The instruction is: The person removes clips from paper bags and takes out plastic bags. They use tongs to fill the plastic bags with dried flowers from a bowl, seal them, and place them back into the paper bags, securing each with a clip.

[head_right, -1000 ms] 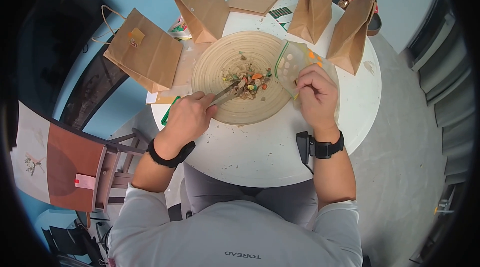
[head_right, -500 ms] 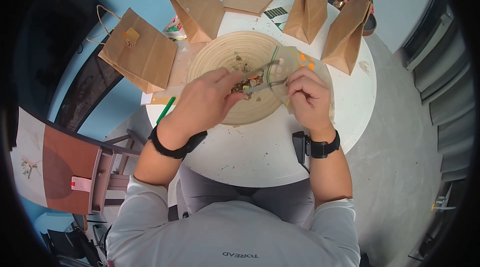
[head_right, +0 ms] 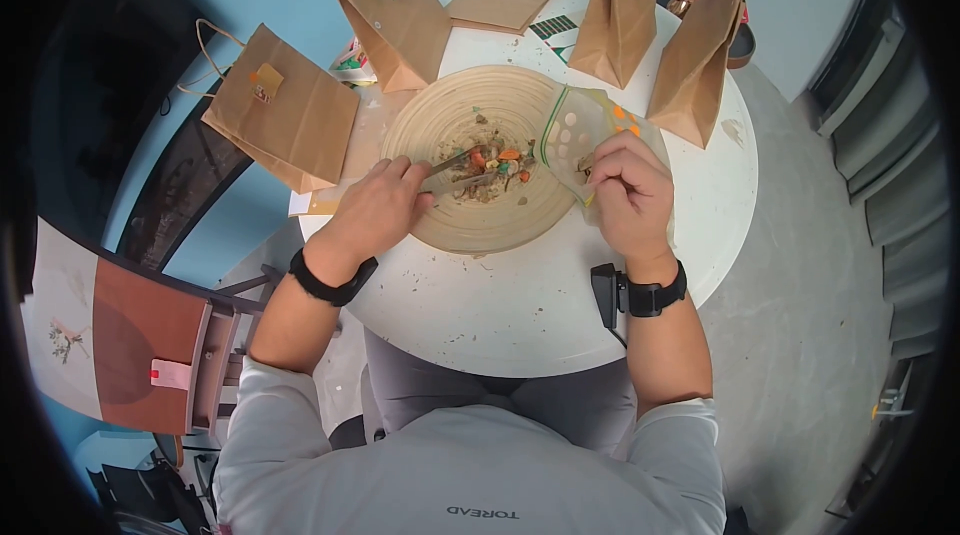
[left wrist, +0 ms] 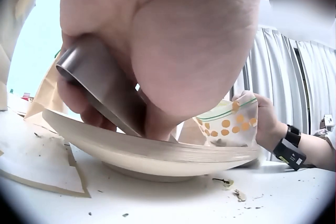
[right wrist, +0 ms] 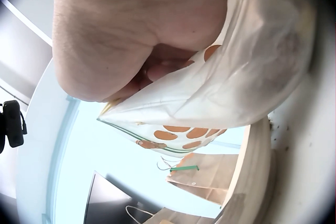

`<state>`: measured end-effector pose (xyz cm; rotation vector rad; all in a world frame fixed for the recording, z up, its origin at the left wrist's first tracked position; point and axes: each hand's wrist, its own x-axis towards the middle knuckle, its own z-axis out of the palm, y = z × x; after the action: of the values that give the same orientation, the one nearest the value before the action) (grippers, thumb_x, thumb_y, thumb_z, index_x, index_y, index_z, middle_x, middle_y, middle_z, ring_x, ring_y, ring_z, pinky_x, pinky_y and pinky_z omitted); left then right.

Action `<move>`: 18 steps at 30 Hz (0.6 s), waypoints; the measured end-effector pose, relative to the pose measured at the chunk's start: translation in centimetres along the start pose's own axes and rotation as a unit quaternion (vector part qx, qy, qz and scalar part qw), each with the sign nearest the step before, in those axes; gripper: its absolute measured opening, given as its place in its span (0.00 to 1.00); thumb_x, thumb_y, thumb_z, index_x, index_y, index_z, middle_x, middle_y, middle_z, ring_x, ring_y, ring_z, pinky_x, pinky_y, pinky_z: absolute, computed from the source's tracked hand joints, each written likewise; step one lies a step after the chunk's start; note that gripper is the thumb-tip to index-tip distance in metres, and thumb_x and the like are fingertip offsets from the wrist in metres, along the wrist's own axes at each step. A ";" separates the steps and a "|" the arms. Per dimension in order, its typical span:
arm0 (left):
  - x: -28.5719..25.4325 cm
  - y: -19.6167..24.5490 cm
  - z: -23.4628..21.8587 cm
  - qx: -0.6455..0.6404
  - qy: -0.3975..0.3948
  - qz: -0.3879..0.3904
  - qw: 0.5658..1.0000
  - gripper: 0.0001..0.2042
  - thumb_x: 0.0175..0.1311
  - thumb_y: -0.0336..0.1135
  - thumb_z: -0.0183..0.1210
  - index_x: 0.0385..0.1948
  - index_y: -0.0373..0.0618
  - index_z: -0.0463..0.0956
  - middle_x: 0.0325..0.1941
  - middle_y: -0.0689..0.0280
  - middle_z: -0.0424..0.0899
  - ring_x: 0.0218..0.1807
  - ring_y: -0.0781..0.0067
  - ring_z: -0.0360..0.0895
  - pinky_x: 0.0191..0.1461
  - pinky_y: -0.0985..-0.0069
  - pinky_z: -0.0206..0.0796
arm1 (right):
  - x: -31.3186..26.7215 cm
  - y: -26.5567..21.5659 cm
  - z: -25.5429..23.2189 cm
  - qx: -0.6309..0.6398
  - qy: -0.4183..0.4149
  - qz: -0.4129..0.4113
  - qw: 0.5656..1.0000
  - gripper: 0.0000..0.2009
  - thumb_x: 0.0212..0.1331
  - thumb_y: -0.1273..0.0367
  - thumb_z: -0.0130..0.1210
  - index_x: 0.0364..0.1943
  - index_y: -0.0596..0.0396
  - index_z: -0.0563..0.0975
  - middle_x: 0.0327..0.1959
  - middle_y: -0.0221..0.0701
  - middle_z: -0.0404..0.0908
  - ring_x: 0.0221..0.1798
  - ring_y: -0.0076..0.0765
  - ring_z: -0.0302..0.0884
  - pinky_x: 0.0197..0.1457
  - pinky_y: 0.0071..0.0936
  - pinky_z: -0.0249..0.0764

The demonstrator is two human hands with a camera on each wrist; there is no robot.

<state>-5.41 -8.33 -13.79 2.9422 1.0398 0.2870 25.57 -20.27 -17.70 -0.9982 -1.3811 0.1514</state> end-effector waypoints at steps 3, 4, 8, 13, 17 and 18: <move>0.6 -0.5 0.3 -0.024 -0.022 -0.015 0.999 0.13 0.69 0.34 0.64 0.51 0.41 0.80 0.45 0.53 0.84 0.49 0.44 0.83 0.52 0.53 0.76 | -0.1 0.1 0.0 -0.001 -0.002 0.006 1.000 0.08 0.49 0.86 0.48 0.26 0.62 0.77 0.34 0.33 0.78 0.34 0.30 0.73 0.41 0.22 0.69; 0.6 -0.6 0.6 -0.033 -0.012 -0.009 0.999 0.12 0.68 0.33 0.64 0.50 0.40 0.80 0.44 0.53 0.84 0.47 0.44 0.83 0.51 0.53 0.76 | -0.1 0.1 0.0 -0.001 -0.003 0.006 1.000 0.08 0.49 0.86 0.48 0.26 0.62 0.77 0.34 0.33 0.78 0.34 0.30 0.73 0.41 0.22 0.69; 0.3 -0.3 1.0 -0.038 0.022 0.002 0.999 0.10 0.67 0.32 0.65 0.46 0.40 0.81 0.40 0.53 0.85 0.43 0.43 0.84 0.49 0.53 0.76 | -0.1 0.0 0.0 -0.002 -0.014 0.016 1.000 0.08 0.50 0.86 0.48 0.26 0.62 0.77 0.34 0.33 0.78 0.35 0.30 0.73 0.41 0.22 0.69; 0.4 0.3 1.0 -0.046 0.027 -0.002 0.999 0.09 0.66 0.30 0.65 0.46 0.40 0.82 0.38 0.54 0.85 0.42 0.42 0.84 0.47 0.53 0.76 | -0.1 0.0 0.0 0.005 -0.018 0.027 0.999 0.08 0.50 0.86 0.48 0.26 0.62 0.77 0.34 0.33 0.79 0.35 0.30 0.73 0.41 0.22 0.69; 0.8 0.4 0.9 -0.069 0.032 0.003 0.997 0.09 0.67 0.30 0.65 0.46 0.40 0.82 0.39 0.52 0.86 0.42 0.41 0.83 0.46 0.53 0.76 | -0.1 0.1 0.0 0.005 -0.022 0.025 0.999 0.07 0.50 0.85 0.48 0.26 0.62 0.77 0.35 0.33 0.79 0.35 0.30 0.73 0.41 0.22 0.69; 0.9 0.5 0.7 -0.076 0.037 0.004 0.996 0.09 0.67 0.29 0.65 0.46 0.40 0.82 0.39 0.52 0.86 0.42 0.41 0.83 0.46 0.53 0.76 | -0.1 0.1 0.0 0.006 -0.026 0.028 0.999 0.07 0.50 0.86 0.48 0.27 0.62 0.77 0.35 0.33 0.79 0.35 0.30 0.72 0.40 0.22 0.69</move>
<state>-4.31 -8.08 -14.29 2.8206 0.9669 0.4580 25.63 -20.23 -17.85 -1.0285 -1.3987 0.2285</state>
